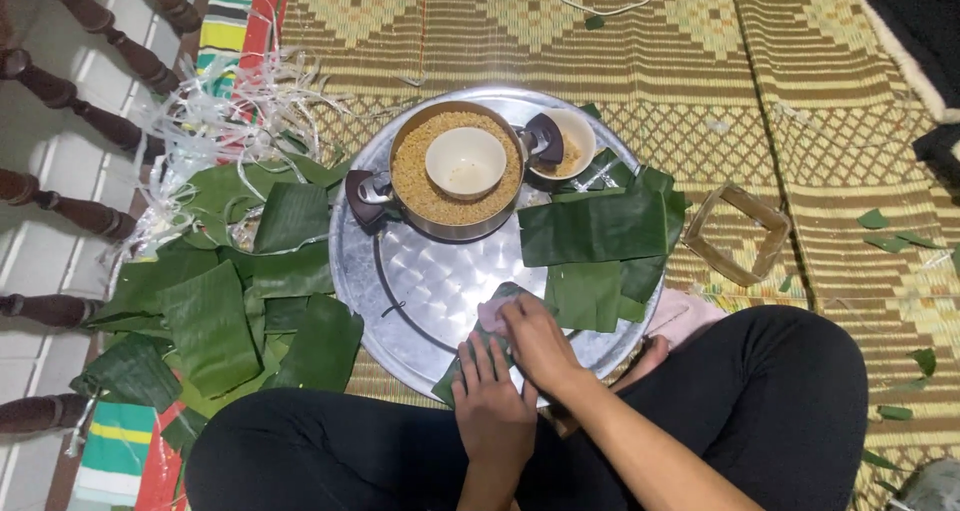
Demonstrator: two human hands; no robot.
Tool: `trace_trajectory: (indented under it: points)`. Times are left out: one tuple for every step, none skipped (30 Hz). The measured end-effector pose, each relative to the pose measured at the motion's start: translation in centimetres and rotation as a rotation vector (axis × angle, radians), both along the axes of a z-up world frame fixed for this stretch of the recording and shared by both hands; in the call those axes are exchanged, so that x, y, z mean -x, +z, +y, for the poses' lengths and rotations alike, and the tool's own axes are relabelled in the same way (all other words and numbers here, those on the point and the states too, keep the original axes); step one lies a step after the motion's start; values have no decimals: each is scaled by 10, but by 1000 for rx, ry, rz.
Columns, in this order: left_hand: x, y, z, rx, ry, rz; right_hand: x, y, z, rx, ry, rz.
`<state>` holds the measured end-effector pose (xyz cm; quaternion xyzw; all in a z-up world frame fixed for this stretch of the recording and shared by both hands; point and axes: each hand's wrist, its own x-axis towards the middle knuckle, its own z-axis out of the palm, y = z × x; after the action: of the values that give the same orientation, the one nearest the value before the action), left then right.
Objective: A person is preparing food by placing small portions of pink filling onto banana leaves and stacking them on a large metal tray while sitting on the floor.
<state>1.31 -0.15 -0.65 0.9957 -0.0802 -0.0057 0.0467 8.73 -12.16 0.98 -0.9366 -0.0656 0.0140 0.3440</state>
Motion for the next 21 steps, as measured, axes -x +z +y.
trace_trajectory:
  points:
    - [-1,4,0,26,-13,-45,-10,-1,-3,-37,-33,-17]
    - [-1,8,-1,55,-28,-86,-18,-1,-7,-73,-68,-29]
    - [3,9,0,48,-26,-86,-22,-8,-11,-80,-65,-28]
    - [1,9,0,23,-23,-24,-30,-15,-15,-34,-123,-58]
    - [-1,9,0,-1,-19,37,-39,-23,-19,11,-182,-87]
    - [0,12,0,-7,-10,36,-37,-7,-23,4,-173,-88]
    - [0,15,1,-6,-25,-26,-36,9,-27,-54,-192,-120]
    - [1,18,0,-4,-37,-86,-34,24,-33,-112,-207,-151]
    - [1,19,-1,-10,-26,-86,-30,43,-37,-117,-196,-150]
    - [-1,22,-1,-36,-48,-111,-29,64,-42,-138,-207,-119]
    - [-2,25,-2,-63,-70,-135,-27,85,-48,-159,-219,-88]
    - [-4,32,-2,-74,-63,-137,-24,101,-56,-170,-212,-89]
    - [-6,38,-2,-58,-85,-123,-22,117,-66,-156,-183,-66]
    - [-7,44,-4,-41,-105,-108,-19,133,-77,-140,-151,-42]
    - [-8,48,-4,-51,-97,-109,-18,133,-91,-149,-142,-43]
    - [-9,51,-5,-40,-121,-137,-17,134,-106,-104,-164,-16]
    - [-10,54,-6,-30,-146,-166,-17,134,-121,-58,-185,11]
    - [-9,52,-7,-37,-137,-168,-15,131,-130,-64,-175,9]
    - [-9,49,-8,-17,-175,-152,-13,126,-138,-61,-272,72]
    - [-8,47,-10,3,-218,-135,-10,122,-148,-57,-374,136]
    - [-10,52,-11,-3,-212,-137,-11,121,-148,-62,-367,135]
